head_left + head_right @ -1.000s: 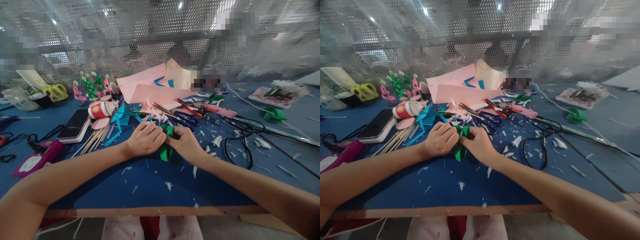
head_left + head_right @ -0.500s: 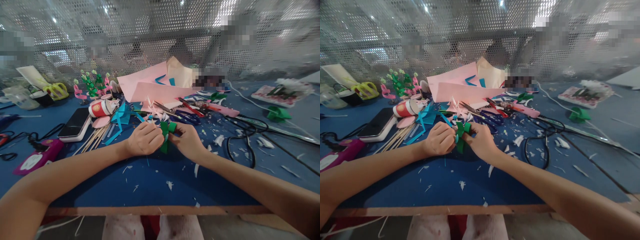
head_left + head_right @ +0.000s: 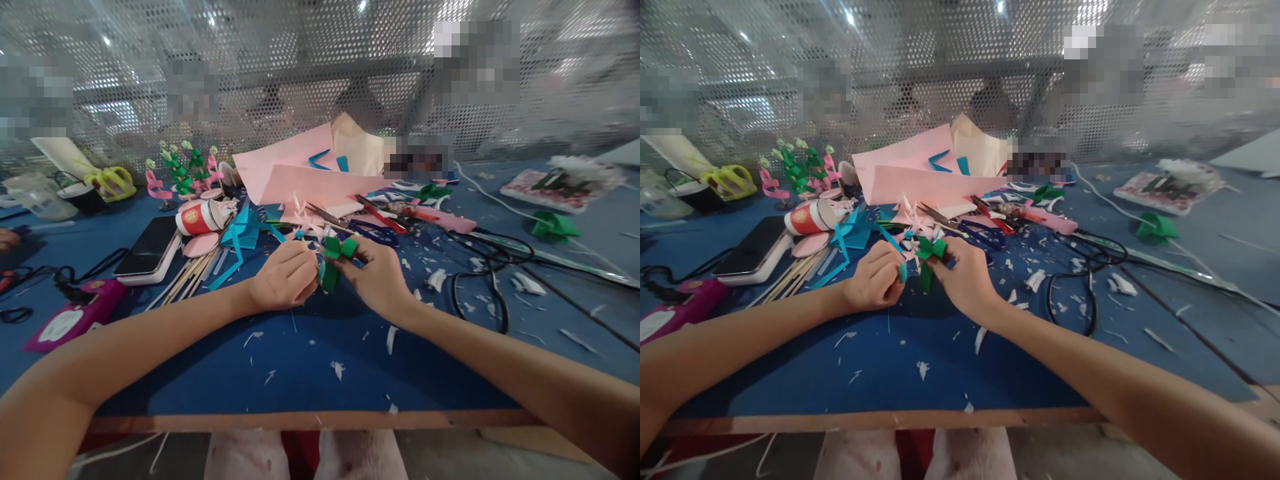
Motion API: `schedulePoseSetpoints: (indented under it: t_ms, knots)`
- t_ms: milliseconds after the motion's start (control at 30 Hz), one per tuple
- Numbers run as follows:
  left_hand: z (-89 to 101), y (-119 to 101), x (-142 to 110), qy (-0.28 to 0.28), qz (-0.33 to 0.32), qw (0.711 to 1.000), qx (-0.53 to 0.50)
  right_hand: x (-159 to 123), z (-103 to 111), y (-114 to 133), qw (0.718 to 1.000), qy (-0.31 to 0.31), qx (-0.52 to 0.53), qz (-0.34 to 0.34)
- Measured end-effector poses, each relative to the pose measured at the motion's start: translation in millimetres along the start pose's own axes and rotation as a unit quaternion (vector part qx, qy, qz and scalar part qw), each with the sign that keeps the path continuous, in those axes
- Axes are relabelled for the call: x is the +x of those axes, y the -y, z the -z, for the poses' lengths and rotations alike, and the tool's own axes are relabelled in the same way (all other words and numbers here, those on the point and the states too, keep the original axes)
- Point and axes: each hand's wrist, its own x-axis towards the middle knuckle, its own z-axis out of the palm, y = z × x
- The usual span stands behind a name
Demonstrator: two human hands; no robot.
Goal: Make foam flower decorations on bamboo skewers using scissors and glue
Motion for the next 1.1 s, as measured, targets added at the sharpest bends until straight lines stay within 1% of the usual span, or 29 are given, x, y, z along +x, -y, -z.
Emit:
schedulePoseSetpoints:
  t_ms: [100,167,300,367,433,533,667,733,833,1000,1100]
  knots:
    - [0.4,0.0,0.2,0.001,-0.004,1.000,-0.018,1.3,-0.1,-2.9,1.000,-0.003,-0.001,0.003]
    - [0.4,0.4,0.2,-0.001,0.019,1.000,-0.025,1.8,0.3,-3.7,1.000,-0.011,-0.007,0.020]
    - [0.3,1.4,-0.5,0.009,0.076,0.996,-0.054,1.1,1.4,-3.1,0.996,-0.032,-0.036,0.081]
    - [0.0,1.9,-1.3,-0.004,0.106,0.992,-0.067,0.2,1.7,-2.7,0.993,-0.035,-0.046,0.101]
    - [-0.6,2.6,-2.3,-0.030,0.126,0.989,-0.077,-0.4,1.8,-2.4,0.992,-0.036,-0.052,0.113]
    - [-1.3,3.3,-3.3,-0.056,0.122,0.986,-0.096,-0.6,2.2,-2.2,0.989,-0.031,-0.051,0.135]
    - [-1.4,3.5,-2.7,-0.065,0.091,0.988,-0.106,-0.6,3.7,-2.1,0.981,-0.004,-0.045,0.186]
    - [-1.5,3.4,-2.2,-0.073,0.088,0.988,-0.102,-0.7,4.3,-2.0,0.978,0.006,-0.042,0.203]
    - [-2.2,3.4,-2.4,-0.077,0.094,0.988,-0.097,-1.0,4.7,-1.3,0.979,0.008,-0.036,0.203]
    - [-4.4,4.0,-5.2,-0.075,0.104,0.986,-0.102,-2.5,5.2,3.4,0.987,0.014,-0.026,0.159]
    - [-6.8,4.5,-7.1,-0.096,0.100,0.986,-0.096,-4.1,5.4,7.0,0.991,0.023,0.000,0.133]
